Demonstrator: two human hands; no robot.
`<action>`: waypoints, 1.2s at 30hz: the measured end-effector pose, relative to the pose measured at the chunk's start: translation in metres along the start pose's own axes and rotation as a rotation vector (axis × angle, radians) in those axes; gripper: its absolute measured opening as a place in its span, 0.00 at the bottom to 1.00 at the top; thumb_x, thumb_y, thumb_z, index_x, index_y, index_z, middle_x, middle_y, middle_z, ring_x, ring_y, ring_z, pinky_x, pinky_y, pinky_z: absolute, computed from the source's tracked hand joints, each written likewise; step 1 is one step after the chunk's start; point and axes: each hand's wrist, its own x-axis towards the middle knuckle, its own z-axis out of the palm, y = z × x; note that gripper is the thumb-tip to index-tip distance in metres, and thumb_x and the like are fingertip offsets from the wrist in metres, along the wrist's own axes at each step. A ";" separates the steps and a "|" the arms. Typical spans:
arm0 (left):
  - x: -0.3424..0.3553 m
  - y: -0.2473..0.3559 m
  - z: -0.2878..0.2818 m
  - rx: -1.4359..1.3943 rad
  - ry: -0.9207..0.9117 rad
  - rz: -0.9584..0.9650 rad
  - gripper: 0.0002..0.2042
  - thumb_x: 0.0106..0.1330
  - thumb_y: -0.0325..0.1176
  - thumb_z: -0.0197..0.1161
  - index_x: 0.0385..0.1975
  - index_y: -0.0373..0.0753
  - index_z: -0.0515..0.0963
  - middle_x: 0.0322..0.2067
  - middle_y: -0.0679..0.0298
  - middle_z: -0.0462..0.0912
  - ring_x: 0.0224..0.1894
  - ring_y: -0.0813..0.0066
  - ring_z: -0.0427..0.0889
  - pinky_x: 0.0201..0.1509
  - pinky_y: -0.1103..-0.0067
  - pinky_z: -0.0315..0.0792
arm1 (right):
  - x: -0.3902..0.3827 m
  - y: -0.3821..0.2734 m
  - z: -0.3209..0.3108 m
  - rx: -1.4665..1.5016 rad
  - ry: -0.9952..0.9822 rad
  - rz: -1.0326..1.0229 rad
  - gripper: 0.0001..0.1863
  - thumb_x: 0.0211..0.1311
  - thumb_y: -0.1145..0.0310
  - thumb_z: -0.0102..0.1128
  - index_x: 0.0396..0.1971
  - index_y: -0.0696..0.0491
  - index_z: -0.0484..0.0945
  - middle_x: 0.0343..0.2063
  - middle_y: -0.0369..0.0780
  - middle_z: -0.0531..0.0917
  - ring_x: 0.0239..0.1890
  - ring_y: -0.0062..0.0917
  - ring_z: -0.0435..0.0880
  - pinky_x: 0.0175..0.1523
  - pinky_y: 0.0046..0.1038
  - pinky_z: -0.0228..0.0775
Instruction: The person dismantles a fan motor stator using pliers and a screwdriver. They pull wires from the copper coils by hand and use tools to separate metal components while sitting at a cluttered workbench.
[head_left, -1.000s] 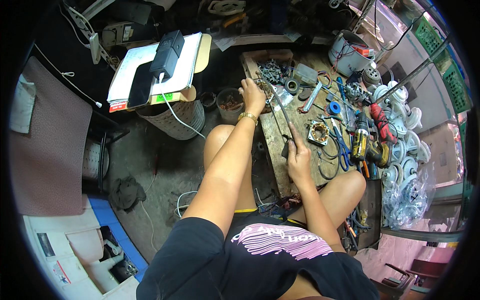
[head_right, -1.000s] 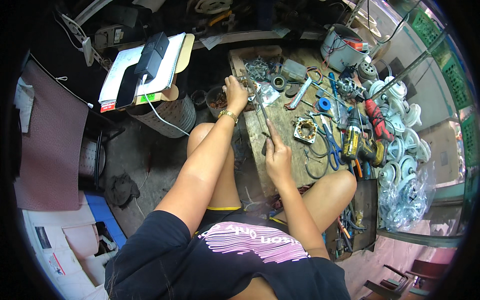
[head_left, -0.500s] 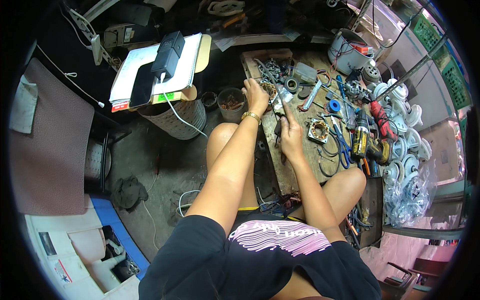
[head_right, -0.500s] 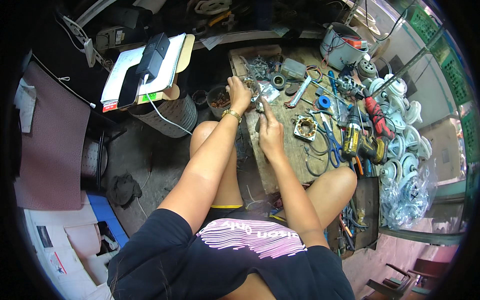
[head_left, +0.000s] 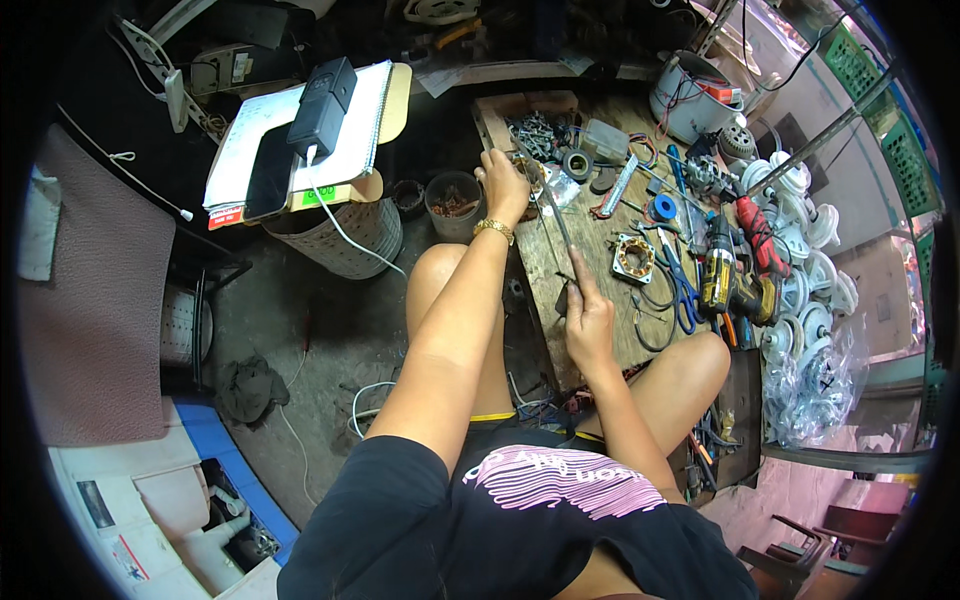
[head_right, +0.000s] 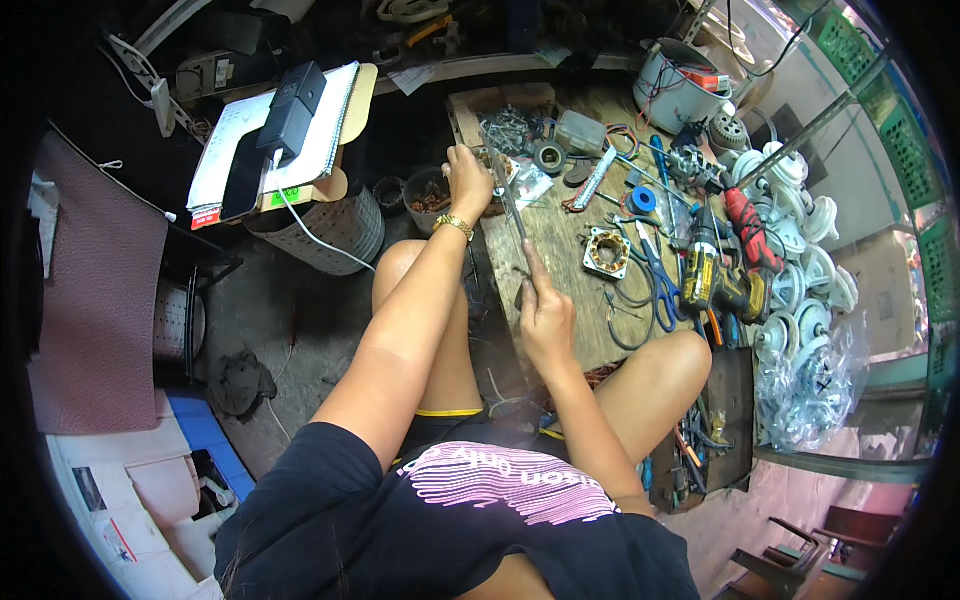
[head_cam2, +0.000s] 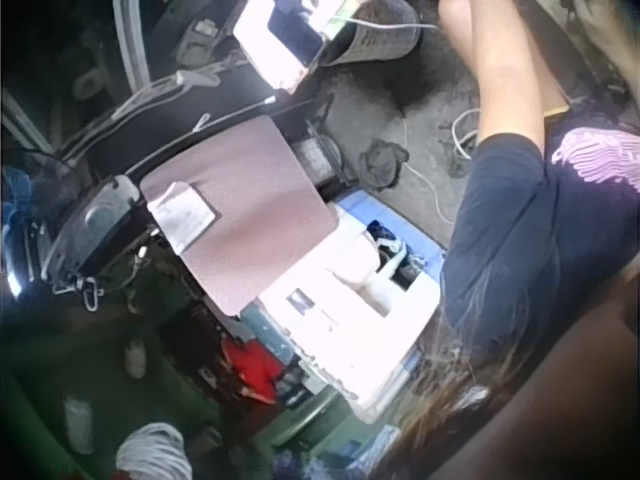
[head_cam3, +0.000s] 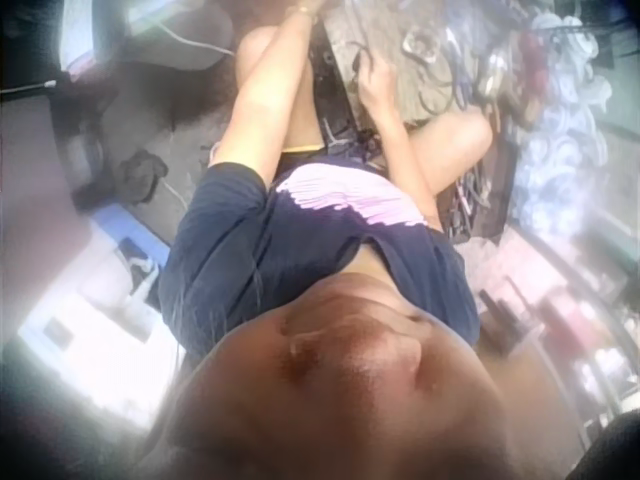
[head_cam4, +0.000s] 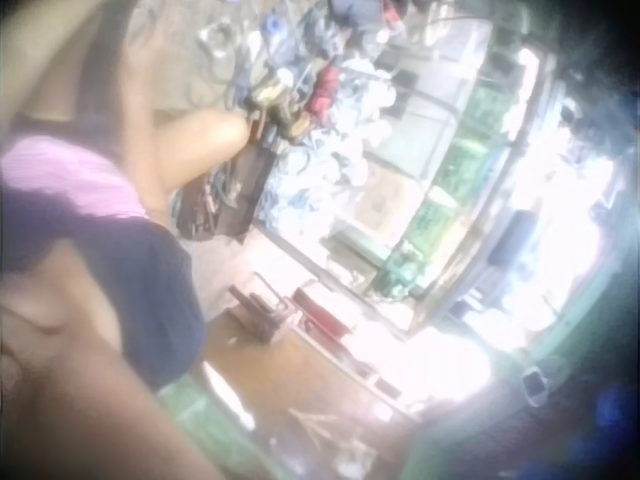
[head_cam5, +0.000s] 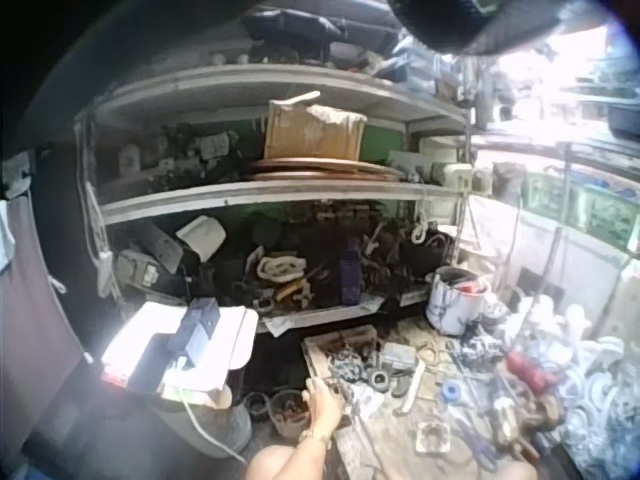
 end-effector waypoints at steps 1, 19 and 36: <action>-0.002 0.001 0.001 -0.014 -0.025 -0.001 0.11 0.57 0.22 0.54 0.40 0.29 0.65 0.45 0.44 0.68 0.48 0.39 0.68 0.55 0.55 0.61 | -0.002 0.002 -0.002 -0.005 -0.001 0.011 0.30 0.63 0.77 0.50 0.66 0.41 0.66 0.21 0.51 0.76 0.15 0.38 0.72 0.28 0.35 0.67; 0.000 0.004 0.007 -0.135 0.087 -0.069 0.13 0.58 0.23 0.57 0.41 0.30 0.65 0.46 0.43 0.67 0.49 0.39 0.68 0.57 0.55 0.62 | 0.094 0.047 0.025 0.473 0.097 -0.022 0.24 0.69 0.70 0.47 0.65 0.54 0.65 0.54 0.45 0.78 0.57 0.30 0.75 0.62 0.30 0.61; 0.008 -0.040 -0.006 -1.322 -0.074 -0.699 0.05 0.55 0.21 0.54 0.27 0.30 0.77 0.25 0.59 0.81 0.25 0.66 0.81 0.34 0.69 0.76 | 0.066 -0.015 0.018 0.050 0.068 -0.272 0.24 0.63 0.66 0.57 0.59 0.51 0.72 0.24 0.51 0.81 0.22 0.36 0.81 0.34 0.31 0.72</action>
